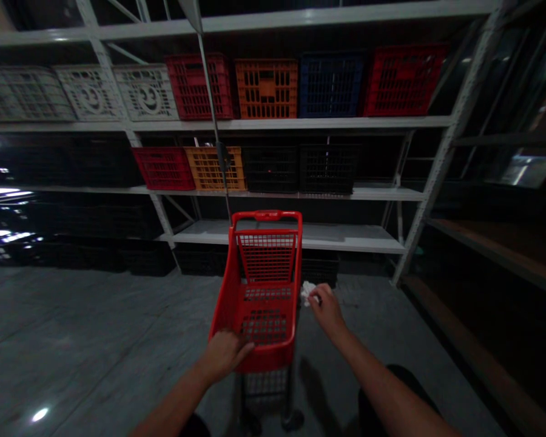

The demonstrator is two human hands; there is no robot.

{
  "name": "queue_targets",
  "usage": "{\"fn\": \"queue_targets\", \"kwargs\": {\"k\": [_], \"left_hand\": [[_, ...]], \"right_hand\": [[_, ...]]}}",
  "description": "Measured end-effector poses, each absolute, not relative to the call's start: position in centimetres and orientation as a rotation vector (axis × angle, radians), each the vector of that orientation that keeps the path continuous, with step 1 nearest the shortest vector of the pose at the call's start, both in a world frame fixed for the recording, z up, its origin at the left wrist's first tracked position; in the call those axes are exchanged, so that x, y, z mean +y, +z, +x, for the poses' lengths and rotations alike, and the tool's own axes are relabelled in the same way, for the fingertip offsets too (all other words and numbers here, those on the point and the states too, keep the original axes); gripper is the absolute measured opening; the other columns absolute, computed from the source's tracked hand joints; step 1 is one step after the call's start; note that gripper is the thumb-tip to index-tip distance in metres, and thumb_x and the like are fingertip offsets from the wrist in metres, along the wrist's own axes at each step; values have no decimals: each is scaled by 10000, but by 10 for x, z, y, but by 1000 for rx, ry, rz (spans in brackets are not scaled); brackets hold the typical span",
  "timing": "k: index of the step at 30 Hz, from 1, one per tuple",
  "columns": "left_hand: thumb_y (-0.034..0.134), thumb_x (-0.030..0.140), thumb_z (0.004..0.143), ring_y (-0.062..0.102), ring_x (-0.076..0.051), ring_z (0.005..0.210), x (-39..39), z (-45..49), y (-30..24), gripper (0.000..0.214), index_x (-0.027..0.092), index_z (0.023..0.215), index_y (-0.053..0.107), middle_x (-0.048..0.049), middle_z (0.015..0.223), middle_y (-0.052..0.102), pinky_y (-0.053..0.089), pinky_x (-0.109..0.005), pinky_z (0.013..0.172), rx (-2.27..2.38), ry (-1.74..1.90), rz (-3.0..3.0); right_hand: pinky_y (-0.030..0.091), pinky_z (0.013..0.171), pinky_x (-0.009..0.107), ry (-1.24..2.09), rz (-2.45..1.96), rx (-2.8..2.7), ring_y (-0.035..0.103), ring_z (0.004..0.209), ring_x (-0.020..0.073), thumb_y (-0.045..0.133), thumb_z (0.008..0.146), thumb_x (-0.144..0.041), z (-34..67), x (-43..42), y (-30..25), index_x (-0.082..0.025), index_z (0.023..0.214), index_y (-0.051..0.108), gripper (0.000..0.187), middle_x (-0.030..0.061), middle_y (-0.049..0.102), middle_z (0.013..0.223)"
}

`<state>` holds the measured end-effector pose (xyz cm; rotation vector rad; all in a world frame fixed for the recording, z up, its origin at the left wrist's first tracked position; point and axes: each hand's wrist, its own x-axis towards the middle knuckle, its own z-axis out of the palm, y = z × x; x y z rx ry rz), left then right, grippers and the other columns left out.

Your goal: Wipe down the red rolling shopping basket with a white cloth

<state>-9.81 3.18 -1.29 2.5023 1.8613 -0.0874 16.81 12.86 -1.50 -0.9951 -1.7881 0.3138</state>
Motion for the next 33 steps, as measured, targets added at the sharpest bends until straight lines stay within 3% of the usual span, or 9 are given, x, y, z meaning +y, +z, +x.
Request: {"fn": "queue_targets", "kwargs": {"k": [4, 12, 16, 19, 26, 33], "left_hand": [[219, 558, 839, 613, -208, 861, 35, -51, -10, 539, 202, 883, 621, -81, 866, 680, 419, -316, 799, 1950, 45, 2398], [252, 521, 843, 633, -232, 844, 37, -14, -16, 501, 199, 933, 625, -102, 878, 685, 445, -321, 737, 1973, 82, 2300], [233, 521, 847, 638, -230, 820, 34, -17, -16, 511, 209, 895, 635, -97, 845, 689, 453, -321, 719, 1973, 81, 2336], [226, 527, 846, 638, -238, 809, 32, -16, -16, 526, 207, 868, 643, -102, 832, 690, 456, -333, 707, 1971, 50, 2357], [217, 537, 843, 638, -224, 805, 27, -18, -20, 543, 201, 890, 642, -99, 811, 686, 450, -312, 710, 1974, 13, 2344], [161, 644, 801, 635, -240, 784, 28, -35, -33, 648, 205, 827, 638, -92, 793, 683, 449, -326, 687, 1946, 17, 2408]], "right_hand": [[464, 673, 276, 520, -879, -1762, 559, 745, 170, 524, 728, -164, 146, 147, -28, -187, 773, 587, 81, 35, 568, 798], [442, 547, 229, 850, -833, -1774, 547, 616, 145, 646, 670, -231, 127, 110, -77, -183, 739, 633, 85, 0, 584, 687], [453, 564, 235, 788, -813, -1812, 547, 648, 143, 670, 666, -234, 128, 113, -71, -201, 787, 677, 126, 16, 566, 748], [463, 610, 250, 646, -843, -1823, 553, 667, 145, 647, 697, -218, 123, 139, -57, -207, 717, 693, 51, 20, 560, 724], [447, 668, 263, 484, -972, -1715, 555, 693, 156, 593, 711, -173, 117, 198, -25, -178, 664, 670, 90, 30, 575, 708], [430, 648, 227, 665, -946, -1807, 587, 701, 145, 589, 736, -196, 120, 107, -55, -176, 734, 659, 73, 15, 624, 732]]}}
